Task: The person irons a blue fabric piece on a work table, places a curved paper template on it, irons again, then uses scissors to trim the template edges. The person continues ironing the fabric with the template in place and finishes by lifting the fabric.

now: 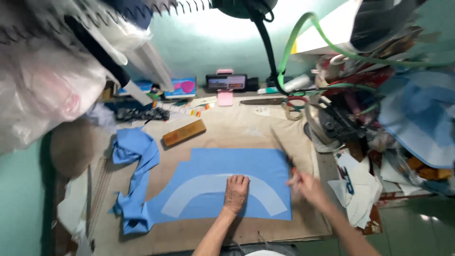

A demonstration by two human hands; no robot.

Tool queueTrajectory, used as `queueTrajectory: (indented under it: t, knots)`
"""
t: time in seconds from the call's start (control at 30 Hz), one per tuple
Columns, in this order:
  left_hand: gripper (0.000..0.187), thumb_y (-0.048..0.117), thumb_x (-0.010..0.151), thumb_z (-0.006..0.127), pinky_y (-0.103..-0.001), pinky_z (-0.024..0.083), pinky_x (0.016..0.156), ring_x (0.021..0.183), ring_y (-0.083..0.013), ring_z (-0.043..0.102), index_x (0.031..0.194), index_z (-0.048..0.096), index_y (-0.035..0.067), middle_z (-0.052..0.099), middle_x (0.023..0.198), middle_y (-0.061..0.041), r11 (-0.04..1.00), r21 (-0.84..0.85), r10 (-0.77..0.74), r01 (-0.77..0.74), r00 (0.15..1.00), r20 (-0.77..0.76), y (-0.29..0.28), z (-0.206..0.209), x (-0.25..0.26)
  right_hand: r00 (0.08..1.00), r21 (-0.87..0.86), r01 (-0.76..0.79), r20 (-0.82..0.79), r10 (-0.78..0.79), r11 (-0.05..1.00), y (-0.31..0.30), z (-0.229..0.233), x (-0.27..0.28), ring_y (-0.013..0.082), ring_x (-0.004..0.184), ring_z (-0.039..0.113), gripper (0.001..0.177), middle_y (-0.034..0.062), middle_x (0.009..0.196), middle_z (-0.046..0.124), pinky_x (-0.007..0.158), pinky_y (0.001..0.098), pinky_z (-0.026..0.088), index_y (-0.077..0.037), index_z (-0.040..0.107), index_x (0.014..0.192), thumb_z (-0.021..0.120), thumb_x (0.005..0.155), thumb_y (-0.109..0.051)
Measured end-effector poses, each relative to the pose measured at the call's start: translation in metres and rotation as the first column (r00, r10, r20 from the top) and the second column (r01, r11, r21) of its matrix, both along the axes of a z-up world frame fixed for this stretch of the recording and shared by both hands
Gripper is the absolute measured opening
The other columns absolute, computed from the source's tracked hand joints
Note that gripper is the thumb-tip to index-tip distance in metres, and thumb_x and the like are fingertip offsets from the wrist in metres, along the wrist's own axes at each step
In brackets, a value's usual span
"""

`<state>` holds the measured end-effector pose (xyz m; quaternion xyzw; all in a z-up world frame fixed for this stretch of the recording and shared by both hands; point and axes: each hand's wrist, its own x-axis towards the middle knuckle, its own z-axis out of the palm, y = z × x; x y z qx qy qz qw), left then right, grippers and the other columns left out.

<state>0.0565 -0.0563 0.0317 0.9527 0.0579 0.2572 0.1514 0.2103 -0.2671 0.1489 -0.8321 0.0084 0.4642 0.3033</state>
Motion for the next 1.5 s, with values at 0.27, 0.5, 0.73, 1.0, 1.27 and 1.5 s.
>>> queueTrajectory:
  t: [0.27, 0.5, 0.73, 1.0, 1.27, 1.5]
  knots:
    - [0.021, 0.012, 0.106, 0.041, -0.039, 0.043, 0.077, 0.082, -0.0301, 0.053, 0.098, 0.058, 0.004, 0.058, 0.092, -0.011, 0.951, -0.283, 0.14, -0.123, 0.989, 0.04, -0.001, 0.026, -0.035, 0.963, 0.171, 0.27, -0.037, -0.268, 0.948, 0.087, 0.041, 0.117, 0.0147, 0.051, 0.051, 0.047, 0.025, 0.086, 0.073, 0.039, 0.0248, 0.037, 0.007, 0.062, 0.097, 0.026, 0.109, -0.019]
    - [0.016, 0.014, 0.101, 0.051, -0.04, 0.05, 0.075, 0.086, -0.0291, 0.057, 0.106, 0.061, 0.003, 0.062, 0.097, -0.011, 0.69, -0.339, 0.588, -0.639, 0.768, -0.253, 0.007, 0.001, -0.181, 0.568, -0.269, -0.474, 0.634, 0.525, 0.838, 0.059, -0.099, 0.183, 0.0366, 0.077, 0.071, 0.016, 0.0223, 0.093, 0.067, 0.062, 0.0474, 0.06, 0.007, 0.061, 0.105, 0.062, 0.096, -0.007]
    - [0.014, 0.017, 0.1, 0.055, -0.038, 0.052, 0.078, 0.086, -0.0276, 0.063, 0.103, 0.063, 0.006, 0.067, 0.094, -0.009, 0.772, -0.157, 0.561, -0.616, 0.777, -0.286, 0.075, 0.025, -0.229, 0.307, -0.381, -0.413, 0.797, 0.52, 0.827, 0.048, -0.134, 0.163, 0.042, 0.086, 0.061, 0.02, 0.0251, 0.093, 0.063, 0.075, 0.0491, 0.05, 0.005, 0.059, 0.097, 0.059, 0.092, -0.014]
    - [0.015, 0.024, 0.098, 0.056, -0.034, 0.048, 0.068, 0.076, -0.0242, 0.059, 0.095, 0.064, 0.011, 0.062, 0.08, -0.004, 0.739, 0.021, 0.593, -0.673, 0.636, -0.494, 0.069, -0.021, -0.357, 0.089, -0.04, -0.547, 0.99, 0.105, 0.836, 0.083, -0.115, -0.009, 0.0394, 0.096, 0.058, 0.031, 0.0206, 0.111, 0.064, 0.082, 0.047, 0.047, 0.005, 0.058, 0.125, 0.055, 0.098, -0.011]
    - [0.01, 0.019, 0.098, 0.059, -0.032, 0.053, 0.071, 0.081, -0.0215, 0.065, 0.101, 0.064, 0.011, 0.068, 0.09, -0.003, 0.626, 0.137, 0.75, -0.768, 0.545, -0.374, 0.047, -0.03, -0.404, 0.028, -0.172, -0.76, 0.955, 0.296, 0.626, 0.116, -0.125, -0.104, 0.0357, 0.146, 0.039, 0.061, 0.0133, 0.157, 0.042, 0.115, 0.0481, 0.034, -0.004, 0.04, 0.15, 0.058, 0.099, -0.033]
    - [0.018, 0.015, 0.102, 0.06, -0.038, 0.054, 0.074, 0.085, -0.0311, 0.067, 0.11, 0.067, 0.0, 0.07, 0.095, -0.015, 0.49, 0.064, 0.872, -0.87, 0.487, -0.054, 0.198, 0.033, -0.395, -0.047, -0.199, -0.797, 0.962, 0.27, 0.571, 0.126, -0.124, -0.118, 0.0398, 0.145, 0.042, 0.068, 0.018, 0.157, 0.042, 0.114, 0.0506, 0.036, 0.001, 0.044, 0.145, 0.063, 0.091, -0.036]
